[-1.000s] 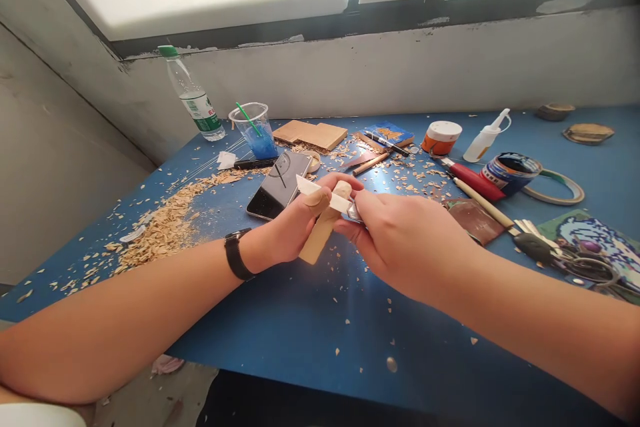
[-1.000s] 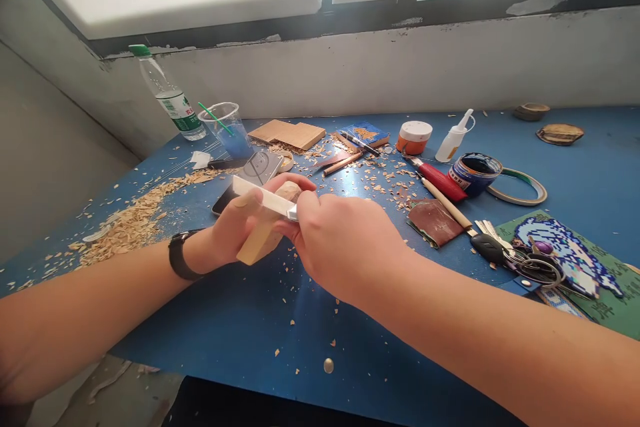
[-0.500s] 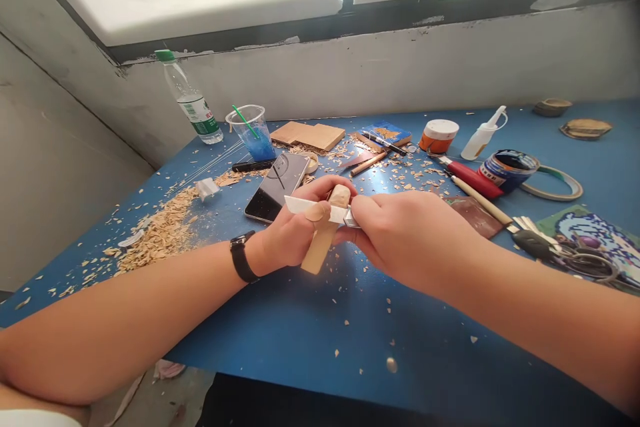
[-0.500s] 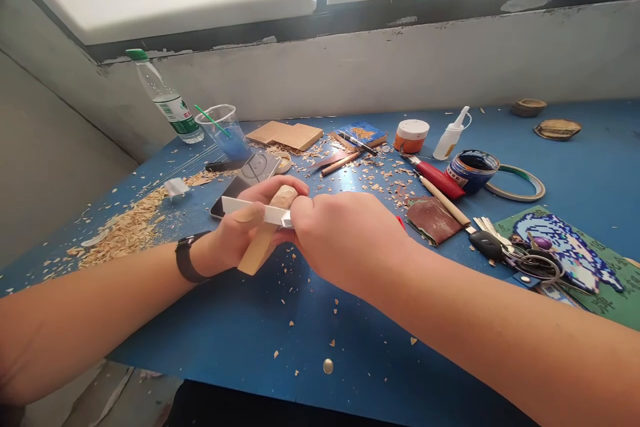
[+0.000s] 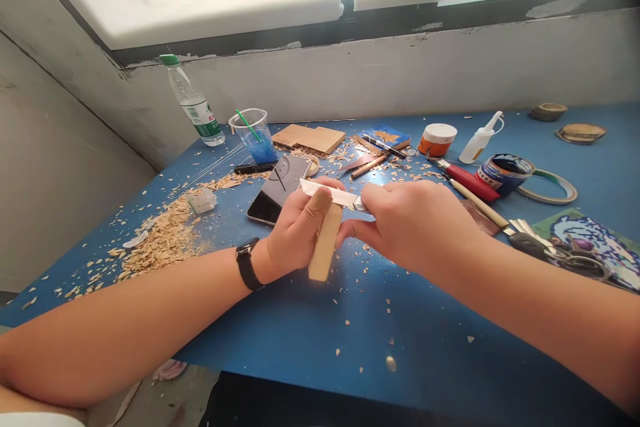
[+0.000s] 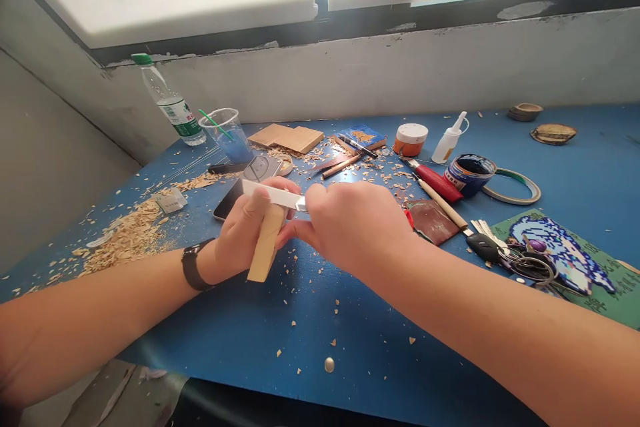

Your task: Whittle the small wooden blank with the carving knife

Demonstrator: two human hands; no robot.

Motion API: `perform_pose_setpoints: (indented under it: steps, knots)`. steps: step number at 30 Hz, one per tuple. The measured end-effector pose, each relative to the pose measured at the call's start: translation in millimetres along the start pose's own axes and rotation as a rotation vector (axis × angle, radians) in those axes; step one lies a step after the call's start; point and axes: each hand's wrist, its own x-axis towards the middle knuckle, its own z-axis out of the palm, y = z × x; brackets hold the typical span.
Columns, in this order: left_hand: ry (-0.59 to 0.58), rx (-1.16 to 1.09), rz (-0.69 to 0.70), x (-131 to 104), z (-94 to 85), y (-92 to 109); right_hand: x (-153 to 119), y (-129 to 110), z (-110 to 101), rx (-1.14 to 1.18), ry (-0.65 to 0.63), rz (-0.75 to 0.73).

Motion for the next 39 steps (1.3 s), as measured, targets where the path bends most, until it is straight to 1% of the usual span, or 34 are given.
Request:
perform_pose_setpoints:
  steps: [4,6,9,11,13,14,15,16,19,21,23,27,30,33,34,36,39]
  knots:
    - [-0.018,-0.034,-0.002,5.6,-6.1,-6.7,-2.6,-1.2,-1.0,0.044,-0.016,-0.007]
    - [-0.068,-0.105,-0.020,9.7,-9.2,-6.8,-4.3,-2.2,0.3,0.116,-0.004,-0.010]
    - [-0.225,-0.203,-0.067,12.7,-13.8,-0.9,-4.7,-1.5,3.3,0.267,0.025,-0.028]
    - [-0.339,-0.161,-0.122,12.5,-18.7,6.1,-3.6,0.1,5.4,0.348,0.046,-0.036]
    - [-0.420,-0.056,-0.170,12.4,-25.9,14.0,-2.4,1.7,7.4,0.389,0.059,-0.020]
    - [-0.459,-0.037,-0.169,13.1,-30.2,17.7,-1.9,2.4,8.3,0.407,0.064,-0.015]
    - [-0.522,-0.021,-0.188,14.3,-34.6,21.1,-1.4,3.0,9.1,0.431,0.071,-0.013]
    - [-0.576,0.002,-0.241,16.0,-39.1,23.9,-0.9,3.7,9.7,0.458,0.080,-0.011]
    - [-0.686,0.006,-0.305,22.8,-50.5,29.2,1.3,5.9,10.6,0.520,0.117,0.011]
    - [-0.664,0.043,-0.309,26.8,-55.4,31.1,3.5,7.6,10.5,0.538,0.141,0.043]
    - [-0.599,0.086,-0.315,29.2,-58.4,32.7,5.4,8.9,10.5,0.563,0.167,0.066]
    - [-0.516,0.073,-0.333,28.8,-59.9,32.7,5.2,8.8,11.8,0.609,0.164,0.037]
    - [-0.420,0.035,-0.244,24.8,-55.5,26.9,2.8,7.1,11.9,0.601,0.127,0.032]
    - [-0.334,0.029,-0.118,18.5,-45.1,17.7,0.0,5.2,9.5,0.532,0.110,0.032]
    - [-0.324,0.036,-0.084,16.2,-41.0,14.6,-0.9,4.5,8.3,0.490,0.106,0.018]
    - [-0.344,0.061,-0.013,12.2,-33.8,8.8,-2.8,2.5,5.7,0.394,0.085,-0.023]
    - [-0.390,0.083,0.039,8.8,-27.7,1.1,-5.0,-1.7,3.1,0.288,0.046,-0.077]
